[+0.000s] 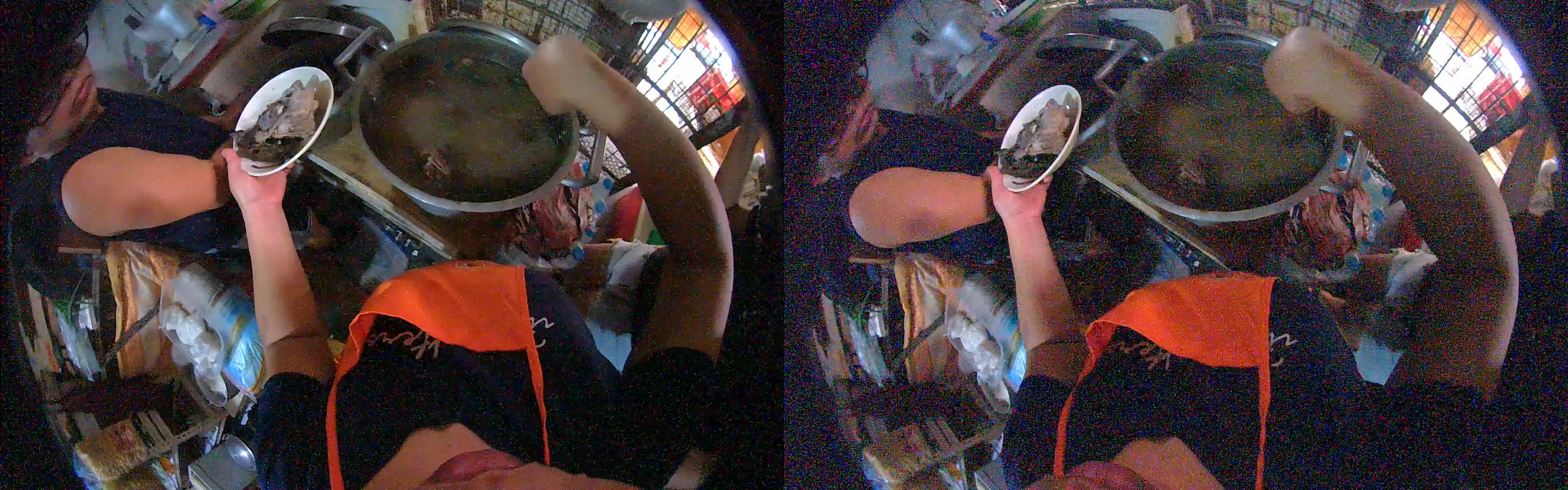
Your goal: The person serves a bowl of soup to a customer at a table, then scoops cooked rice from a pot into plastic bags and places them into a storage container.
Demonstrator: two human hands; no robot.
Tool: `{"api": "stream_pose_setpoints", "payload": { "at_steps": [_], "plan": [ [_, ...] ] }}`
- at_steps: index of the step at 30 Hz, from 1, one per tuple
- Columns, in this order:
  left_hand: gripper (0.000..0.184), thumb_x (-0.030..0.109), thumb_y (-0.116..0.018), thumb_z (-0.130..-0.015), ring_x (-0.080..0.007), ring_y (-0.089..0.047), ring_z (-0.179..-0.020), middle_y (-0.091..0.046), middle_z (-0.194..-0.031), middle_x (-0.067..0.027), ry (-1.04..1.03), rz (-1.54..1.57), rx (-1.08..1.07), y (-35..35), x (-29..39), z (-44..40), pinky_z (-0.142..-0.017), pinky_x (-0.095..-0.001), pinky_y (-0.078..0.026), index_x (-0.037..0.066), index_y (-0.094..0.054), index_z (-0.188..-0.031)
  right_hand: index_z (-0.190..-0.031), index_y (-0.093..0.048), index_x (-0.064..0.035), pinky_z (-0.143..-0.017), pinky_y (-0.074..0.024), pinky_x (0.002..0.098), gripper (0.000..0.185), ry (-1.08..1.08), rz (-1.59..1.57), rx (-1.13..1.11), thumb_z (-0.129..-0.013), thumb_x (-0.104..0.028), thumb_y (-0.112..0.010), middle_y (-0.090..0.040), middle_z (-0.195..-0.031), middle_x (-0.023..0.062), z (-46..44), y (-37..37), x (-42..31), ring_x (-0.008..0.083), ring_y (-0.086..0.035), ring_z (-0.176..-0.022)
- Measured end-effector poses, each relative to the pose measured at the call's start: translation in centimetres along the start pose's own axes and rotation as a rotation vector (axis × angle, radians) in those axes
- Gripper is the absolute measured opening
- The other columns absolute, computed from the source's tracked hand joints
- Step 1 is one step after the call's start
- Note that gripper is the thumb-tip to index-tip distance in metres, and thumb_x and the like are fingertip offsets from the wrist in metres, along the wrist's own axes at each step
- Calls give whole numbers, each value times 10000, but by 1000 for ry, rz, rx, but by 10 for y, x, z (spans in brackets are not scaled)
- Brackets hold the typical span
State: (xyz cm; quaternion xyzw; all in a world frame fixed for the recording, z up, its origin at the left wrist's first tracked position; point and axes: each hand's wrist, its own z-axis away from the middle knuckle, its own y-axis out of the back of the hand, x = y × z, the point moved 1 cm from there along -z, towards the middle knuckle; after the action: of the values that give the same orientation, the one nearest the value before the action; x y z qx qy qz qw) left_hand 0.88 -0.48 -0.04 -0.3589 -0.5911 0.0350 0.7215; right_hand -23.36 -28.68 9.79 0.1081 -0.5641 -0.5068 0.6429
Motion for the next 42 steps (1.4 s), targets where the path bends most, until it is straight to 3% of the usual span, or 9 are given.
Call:
{"api": "stream_pose_setpoints", "payload": {
  "at_steps": [6,12,18,21,26,30,32,39,42],
  "plan": [
    [573,500,-156,-853,-329,-336,-1143,-361,-1253,-110,20,102,0,-10,-5,3,-896,-530,-292,108,-334,-1230,-676,-643,-123,-556,-473,335,120,3,129,-121,-575,-160,-589,-612,-709,51,-8,15,11,215,-596,-661],
    [546,467,-219,-863,-306,-372,-1117,-403,-1215,-120,68,136,-81,9,-3,-6,-917,-463,-307,62,-370,-1196,-888,-634,-208,-677,-448,360,225,-66,72,-274,-667,-217,-592,-573,-956,72,-22,52,-2,198,-553,-866],
    [517,439,-299,-860,-306,-407,-1082,-440,-1176,-138,147,73,-76,9,7,-5,-906,-448,-326,37,-394,-1172,-818,-644,-132,-691,-432,371,193,-61,136,-725,-648,-206,-592,-572,-935,88,-75,48,-7,242,-547,-829],
    [509,431,-309,-860,-308,-420,-1070,-449,-1167,-141,134,56,-99,16,7,-12,-905,-445,-329,35,-400,-1166,-822,-633,-79,-702,-420,397,228,-273,88,-1186,-645,-218,-593,-569,-931,108,-94,36,-4,265,-547,-793],
    [488,402,-326,-860,-310,-410,-1081,-438,-1177,-148,151,55,-84,24,6,-21,-913,-448,-321,32,-393,-1170,-819,-634,-85,-670,-420,393,207,160,262,-736,-670,-214,-571,-570,-894,130,-57,55,2,269,-543,-765],
    [495,400,-332,-858,-312,-379,-1110,-421,-1194,-145,146,58,-90,13,9,-16,-925,-453,-302,31,-382,-1184,-827,-642,-112,-630,-426,347,196,138,302,-513,-681,-218,-565,-588,-845,94,-35,64,5,236,-547,-762],
    [505,409,-339,-853,-311,-383,-1106,-422,-1194,-144,169,72,-96,20,6,-16,-922,-452,-307,31,-382,-1184,-826,-646,-110,-588,-421,322,209,-63,66,-97,-673,-229,-567,-594,-801,59,-39,62,3,195,-550,-767],
    [531,435,-357,-844,-301,-417,-1071,-436,-1176,-140,161,35,-76,12,2,-1,-892,-440,-341,19,-391,-1172,-796,-637,-104,-549,-422,357,210,-72,284,142,-645,-227,-559,-598,-768,76,16,70,-32,218,-568,-687],
    [526,433,-346,-850,-297,-422,-1064,-442,-1166,-143,137,34,-58,11,-1,-1,-890,-433,-343,16,-392,-1167,-694,-634,-94,-408,-357,349,157,-196,276,90,-559,-171,-612,-597,-651,95,-18,45,-49,225,-574,-554]
  ]
}}
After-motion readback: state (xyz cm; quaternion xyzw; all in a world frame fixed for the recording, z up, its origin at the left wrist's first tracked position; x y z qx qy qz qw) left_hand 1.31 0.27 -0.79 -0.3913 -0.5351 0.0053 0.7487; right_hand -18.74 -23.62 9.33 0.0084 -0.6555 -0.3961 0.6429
